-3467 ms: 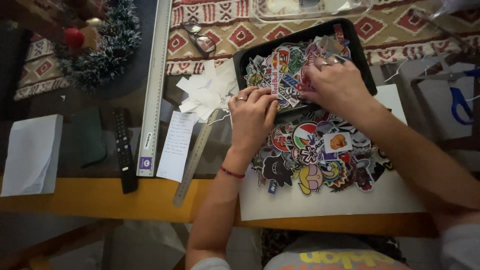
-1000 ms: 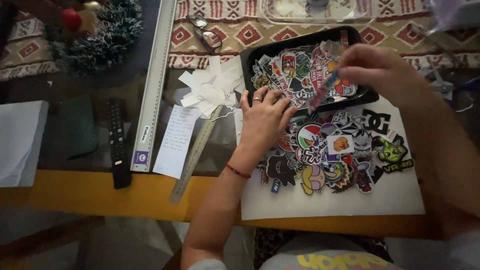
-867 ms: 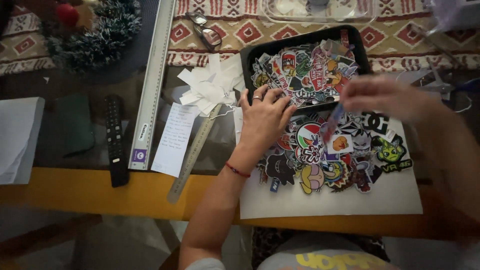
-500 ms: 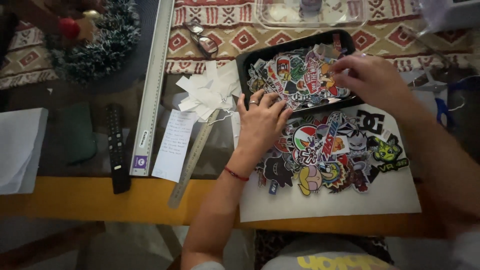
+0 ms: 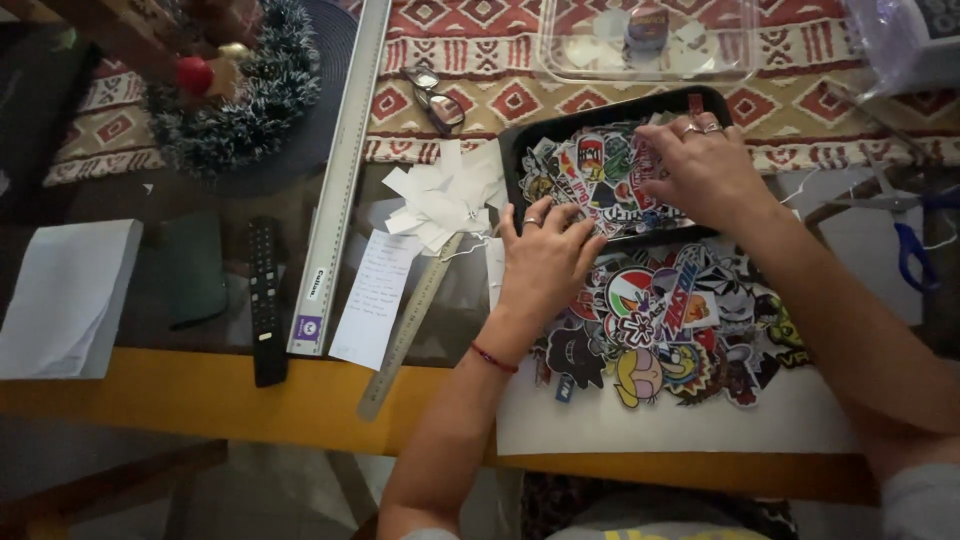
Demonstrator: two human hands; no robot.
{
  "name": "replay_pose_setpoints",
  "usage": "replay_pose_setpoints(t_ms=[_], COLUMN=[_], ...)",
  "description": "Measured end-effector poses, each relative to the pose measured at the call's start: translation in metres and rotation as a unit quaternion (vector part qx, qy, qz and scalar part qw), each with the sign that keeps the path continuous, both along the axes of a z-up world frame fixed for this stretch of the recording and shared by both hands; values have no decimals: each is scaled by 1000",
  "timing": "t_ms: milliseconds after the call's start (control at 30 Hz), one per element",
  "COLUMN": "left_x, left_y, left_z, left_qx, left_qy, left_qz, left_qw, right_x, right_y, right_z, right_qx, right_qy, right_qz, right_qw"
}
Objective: The person uses blue-handled scissors to trim the edges of a sticker held in their left hand. After cutting, they place the sticker into a black tray filled with other stickers. The person then sorts through the stickers in the tray, picking up and moving them around.
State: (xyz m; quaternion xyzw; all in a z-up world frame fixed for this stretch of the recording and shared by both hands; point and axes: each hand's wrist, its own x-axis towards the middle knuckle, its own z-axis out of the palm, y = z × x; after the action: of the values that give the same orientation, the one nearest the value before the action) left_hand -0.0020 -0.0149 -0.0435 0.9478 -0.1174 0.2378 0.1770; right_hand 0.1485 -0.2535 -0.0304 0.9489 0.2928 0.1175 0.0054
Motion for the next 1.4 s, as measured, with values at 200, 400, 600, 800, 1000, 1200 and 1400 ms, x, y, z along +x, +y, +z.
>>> replay_pose_setpoints(t_ms=[200,400,600,800,1000,1200,1400], left_x=[-1,0,-8,-7,-12,-12,-11], left_y=[-2,-1,-1,0,2,3,4], left_z=[5,0,37,42,58,64,64], left_qx=[-2,0,39,9,-196,-290,-331], left_qy=[11,22,87,45,-2,29,76], left_qz=[1,0,-1,2,-36,-97,-102], left_qw=[1000,1000,995,999,980,952,935], right_x=[-11,-22,-66,-95,-128,-109,-113], right_y=[2,-8,-13,-11,14,-2,3], right_z=[5,17,83,115,157,92,95], right_qx=[18,84,285,459,391,521,495], right_qy=[-54,-122,130,313,365,371,384], right_qz=[15,56,-27,-105,-223,-50,-63], right_qw=[998,987,949,825,815,767,777])
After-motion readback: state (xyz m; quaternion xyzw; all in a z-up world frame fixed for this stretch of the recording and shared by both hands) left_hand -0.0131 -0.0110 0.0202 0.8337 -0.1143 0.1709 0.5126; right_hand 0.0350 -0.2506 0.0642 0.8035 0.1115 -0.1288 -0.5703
